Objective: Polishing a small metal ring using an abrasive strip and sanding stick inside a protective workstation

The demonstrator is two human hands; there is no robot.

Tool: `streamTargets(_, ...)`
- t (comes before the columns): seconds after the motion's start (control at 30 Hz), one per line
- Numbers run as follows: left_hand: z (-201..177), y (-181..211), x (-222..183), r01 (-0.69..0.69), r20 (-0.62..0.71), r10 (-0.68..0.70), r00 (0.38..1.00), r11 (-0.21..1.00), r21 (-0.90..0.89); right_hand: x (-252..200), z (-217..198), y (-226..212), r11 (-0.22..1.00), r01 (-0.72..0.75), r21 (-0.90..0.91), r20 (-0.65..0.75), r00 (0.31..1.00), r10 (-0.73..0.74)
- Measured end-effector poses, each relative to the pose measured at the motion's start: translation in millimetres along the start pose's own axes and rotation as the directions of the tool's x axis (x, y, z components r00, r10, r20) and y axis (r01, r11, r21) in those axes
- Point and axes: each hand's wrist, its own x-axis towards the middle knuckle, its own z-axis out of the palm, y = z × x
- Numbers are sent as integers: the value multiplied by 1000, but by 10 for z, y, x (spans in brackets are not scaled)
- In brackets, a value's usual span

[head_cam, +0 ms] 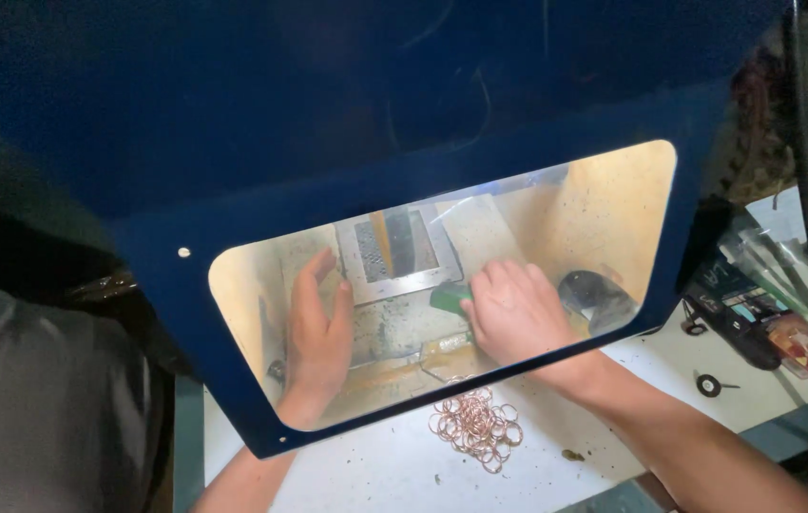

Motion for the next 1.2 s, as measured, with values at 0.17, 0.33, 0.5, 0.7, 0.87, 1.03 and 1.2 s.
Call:
streamTargets(0.17,15,-31,16,-2,-2,2,1000,1000,20,-24,-337,-42,959,195,203,-89,980,-180)
streamTargets(0.33,-10,-24,43,54,40,-55,998,998,25,-177,-702,-95,783,164,600,216,910,-355)
streamTargets(0.5,11,-80,86,92,76,-99,992,992,87,-188,-820,-176,745,86,661,333,857,-395)
streamTargets(0.7,1,9,76,100,69,-102,992,994,37,-148,-721,-166,728,87,680,353,831,-429)
streamTargets(0.87,-45,112,36,95,82,-98,992,995,43,-97,-794,-172,660,-18,751,364,845,-392)
streamTargets(1.03,-66,67,12,-89,64,87,994,996,19,-35,-883,-264,532,-250,809,424,875,-233)
streamTargets(1.2,-1,-63,-69,-142,64,155,986,974,-176,-17,-752,-551,-343,-548,763,603,795,70)
